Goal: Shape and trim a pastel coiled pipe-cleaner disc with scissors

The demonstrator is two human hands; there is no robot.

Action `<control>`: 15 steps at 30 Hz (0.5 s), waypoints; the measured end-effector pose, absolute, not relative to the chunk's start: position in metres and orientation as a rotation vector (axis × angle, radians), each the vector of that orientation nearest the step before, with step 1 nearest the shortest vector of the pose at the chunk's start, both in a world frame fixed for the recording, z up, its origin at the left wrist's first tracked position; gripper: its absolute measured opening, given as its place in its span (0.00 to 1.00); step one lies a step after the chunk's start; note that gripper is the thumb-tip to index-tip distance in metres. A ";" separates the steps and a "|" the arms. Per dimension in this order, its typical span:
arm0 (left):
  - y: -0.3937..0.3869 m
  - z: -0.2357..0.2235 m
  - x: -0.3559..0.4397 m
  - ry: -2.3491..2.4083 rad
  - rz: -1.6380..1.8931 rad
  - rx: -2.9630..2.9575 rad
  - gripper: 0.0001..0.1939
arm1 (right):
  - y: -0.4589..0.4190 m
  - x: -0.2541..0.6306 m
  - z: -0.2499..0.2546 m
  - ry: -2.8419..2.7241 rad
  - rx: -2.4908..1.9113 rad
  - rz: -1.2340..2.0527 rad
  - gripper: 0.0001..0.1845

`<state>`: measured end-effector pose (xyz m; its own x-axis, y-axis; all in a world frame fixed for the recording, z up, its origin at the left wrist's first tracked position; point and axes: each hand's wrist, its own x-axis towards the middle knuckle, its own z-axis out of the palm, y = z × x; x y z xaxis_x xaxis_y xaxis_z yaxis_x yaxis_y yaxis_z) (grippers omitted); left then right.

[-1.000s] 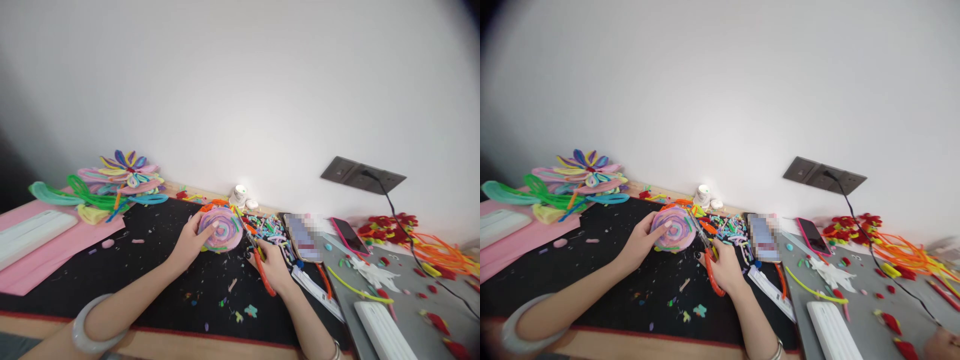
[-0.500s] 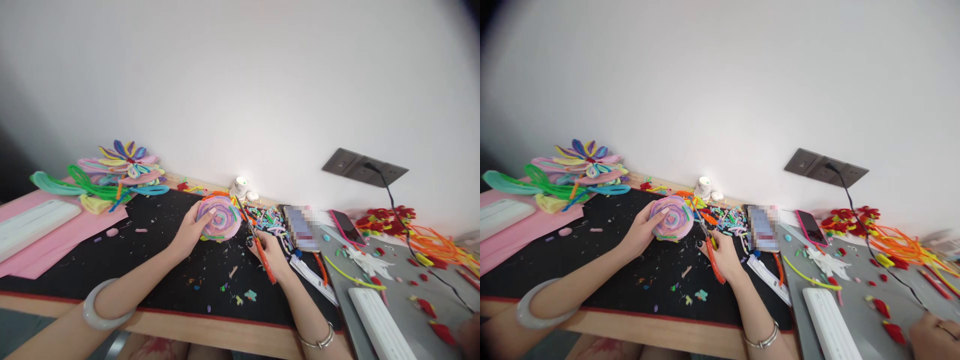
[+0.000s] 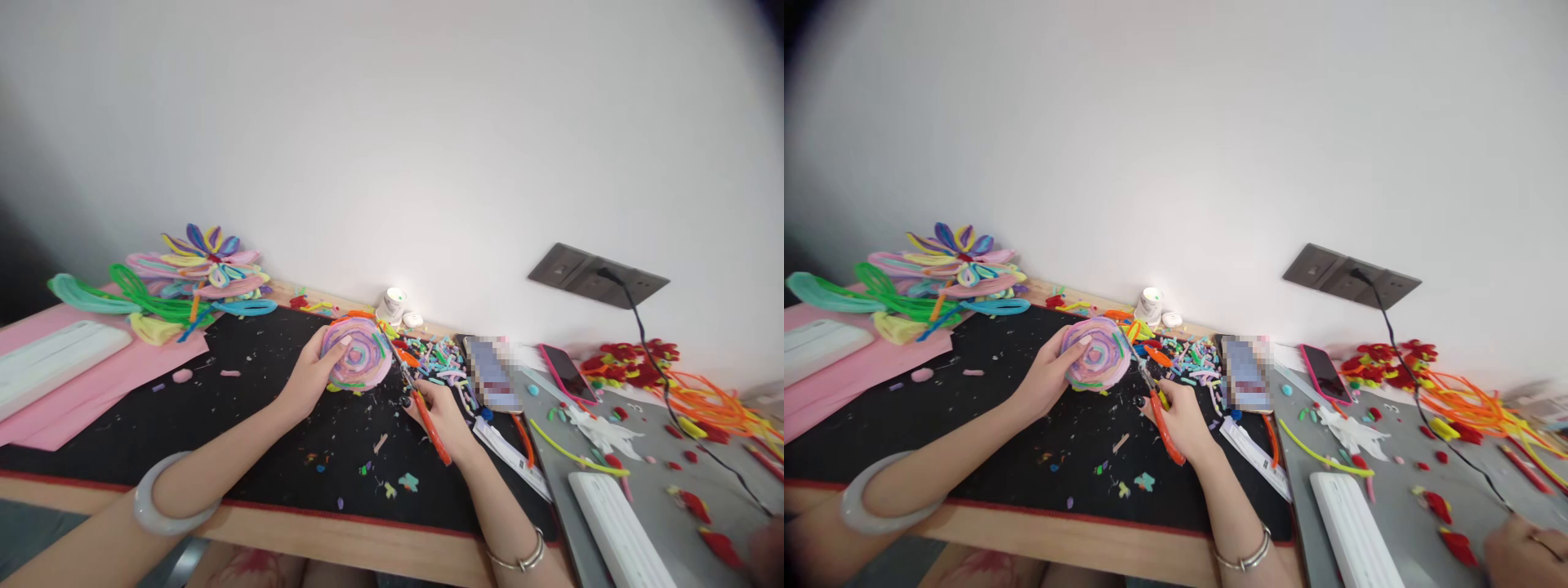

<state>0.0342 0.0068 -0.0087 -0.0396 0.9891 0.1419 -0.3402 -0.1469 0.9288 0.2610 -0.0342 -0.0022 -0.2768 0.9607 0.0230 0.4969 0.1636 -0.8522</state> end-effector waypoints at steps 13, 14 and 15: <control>0.006 -0.004 0.034 0.928 1.476 1.033 0.16 | -0.033 0.266 -0.004 -1.844 -1.294 1.141 0.22; 0.006 -0.004 0.034 0.929 1.477 1.031 0.16 | -0.033 0.266 -0.005 -1.845 -1.294 1.142 0.23; 0.006 -0.004 0.033 0.927 1.477 1.030 0.16 | -0.033 0.266 -0.005 -1.847 -1.293 1.139 0.23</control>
<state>0.0335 0.0059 -0.0037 -0.0668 0.9903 0.1221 -0.3204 -0.1372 0.9373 0.2661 -0.0327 -0.0052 -0.3404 0.9403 0.0032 0.4194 0.1549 -0.8945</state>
